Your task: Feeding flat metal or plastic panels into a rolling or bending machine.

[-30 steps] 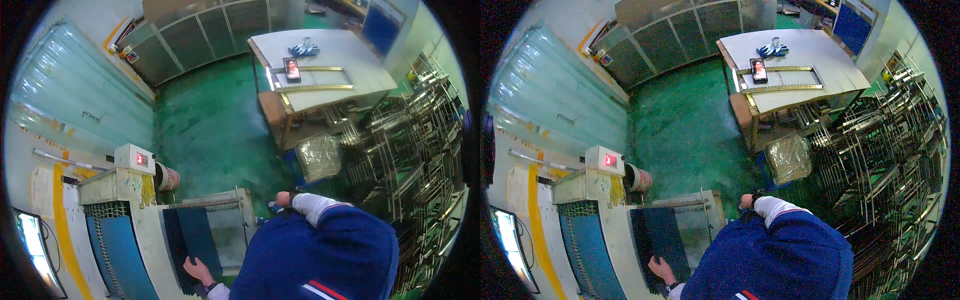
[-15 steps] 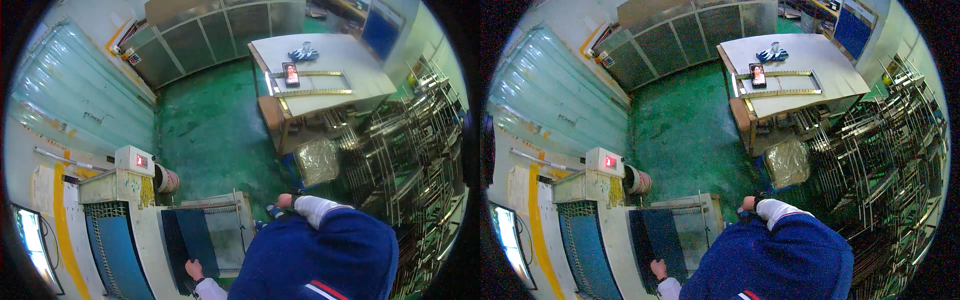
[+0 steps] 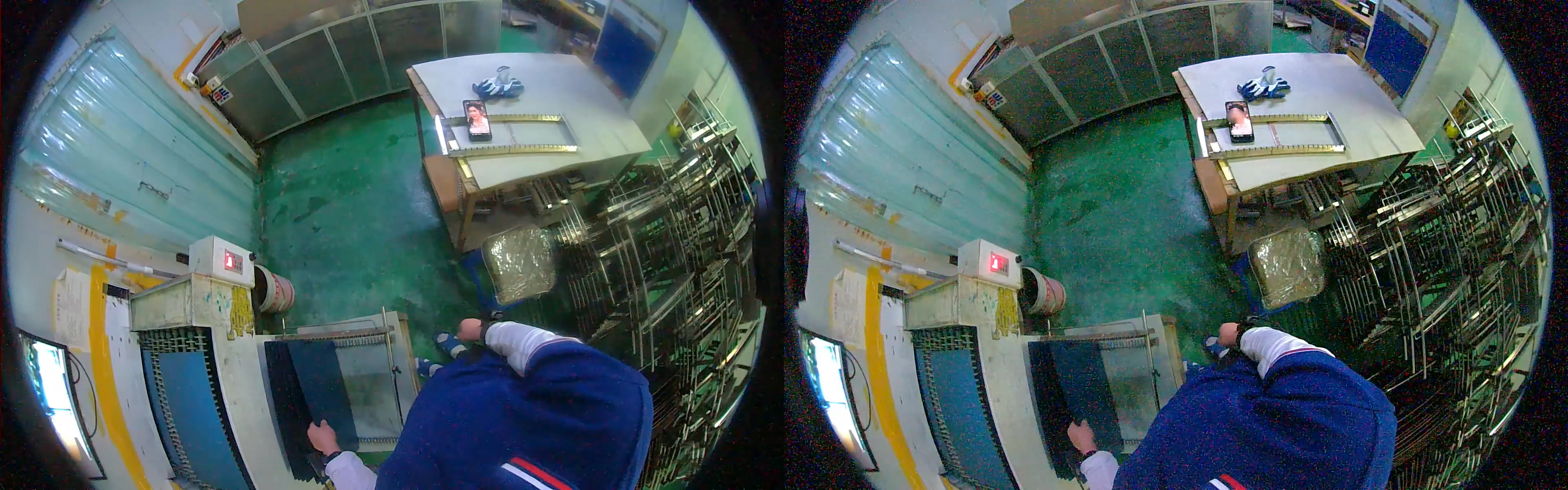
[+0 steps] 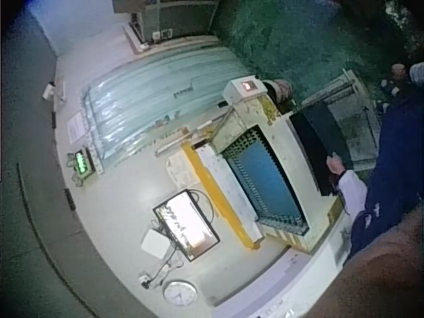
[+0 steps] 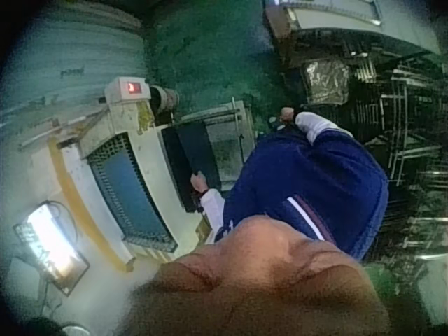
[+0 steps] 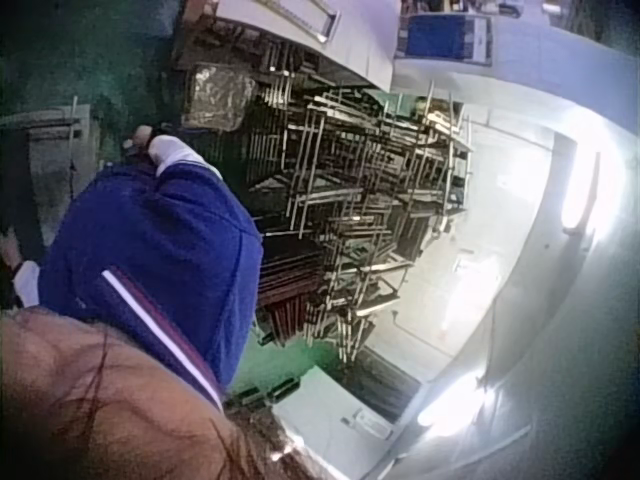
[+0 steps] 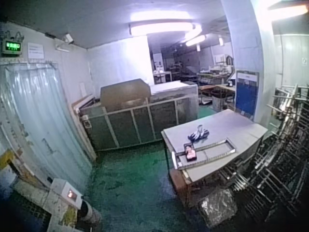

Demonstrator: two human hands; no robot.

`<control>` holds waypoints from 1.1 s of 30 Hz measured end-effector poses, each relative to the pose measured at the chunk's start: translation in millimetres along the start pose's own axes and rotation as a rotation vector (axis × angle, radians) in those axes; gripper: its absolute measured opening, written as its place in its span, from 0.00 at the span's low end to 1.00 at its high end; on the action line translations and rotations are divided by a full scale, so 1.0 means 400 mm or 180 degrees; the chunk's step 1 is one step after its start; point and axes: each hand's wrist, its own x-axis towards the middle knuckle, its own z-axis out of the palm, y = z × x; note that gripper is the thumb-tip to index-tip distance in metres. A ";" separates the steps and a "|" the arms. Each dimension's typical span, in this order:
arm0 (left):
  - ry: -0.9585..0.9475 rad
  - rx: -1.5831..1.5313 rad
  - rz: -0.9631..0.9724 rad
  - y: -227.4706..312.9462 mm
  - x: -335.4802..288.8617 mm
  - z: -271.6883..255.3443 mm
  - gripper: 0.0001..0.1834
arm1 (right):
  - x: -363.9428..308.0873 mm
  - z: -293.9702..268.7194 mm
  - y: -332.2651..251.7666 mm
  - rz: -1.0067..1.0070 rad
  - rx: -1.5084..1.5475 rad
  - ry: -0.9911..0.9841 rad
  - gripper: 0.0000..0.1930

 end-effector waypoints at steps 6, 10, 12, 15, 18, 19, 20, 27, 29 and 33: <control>-0.0032 -0.0020 -0.0113 -0.013 0.018 0.022 0.15 | -0.087 -0.094 -0.081 0.0254 0.0255 0.0094 0.19; -0.0115 -0.0062 -0.0041 -0.014 0.017 0.017 0.16 | -0.030 -0.024 -0.030 0.0332 0.0113 0.0119 0.20; -0.0109 -0.0063 -0.0056 -0.029 0.025 0.032 0.16 | -0.042 -0.033 -0.047 0.0424 0.0173 0.0121 0.20; -0.0178 -0.0113 -0.0113 -0.042 0.036 0.046 0.16 | -0.072 -0.067 -0.076 0.0370 0.0109 0.0080 0.20; -0.0133 -0.0137 -0.0035 -0.064 0.043 0.062 0.16 | -0.077 -0.071 -0.083 0.0428 0.0251 0.0047 0.20; -0.0114 -0.0123 0.0008 -0.052 0.038 0.052 0.16 | -0.077 -0.069 -0.081 0.0491 0.0348 0.0044 0.20; -0.0095 -0.0109 0.0050 -0.041 0.034 0.043 0.16 | -0.076 -0.067 -0.079 0.0437 0.0277 0.0047 0.19; -0.0027 0.0032 0.0032 -0.026 0.025 0.026 0.15 | -0.065 -0.054 -0.084 0.0611 0.0307 0.0037 0.19; -0.0056 -0.0044 0.0043 -0.032 0.029 0.029 0.15 | -0.069 -0.058 -0.092 0.0662 0.0370 0.0039 0.19; -0.0083 -0.0078 -0.0043 -0.021 0.027 0.020 0.14 | -0.086 -0.070 -0.109 0.0718 0.0387 0.0001 0.19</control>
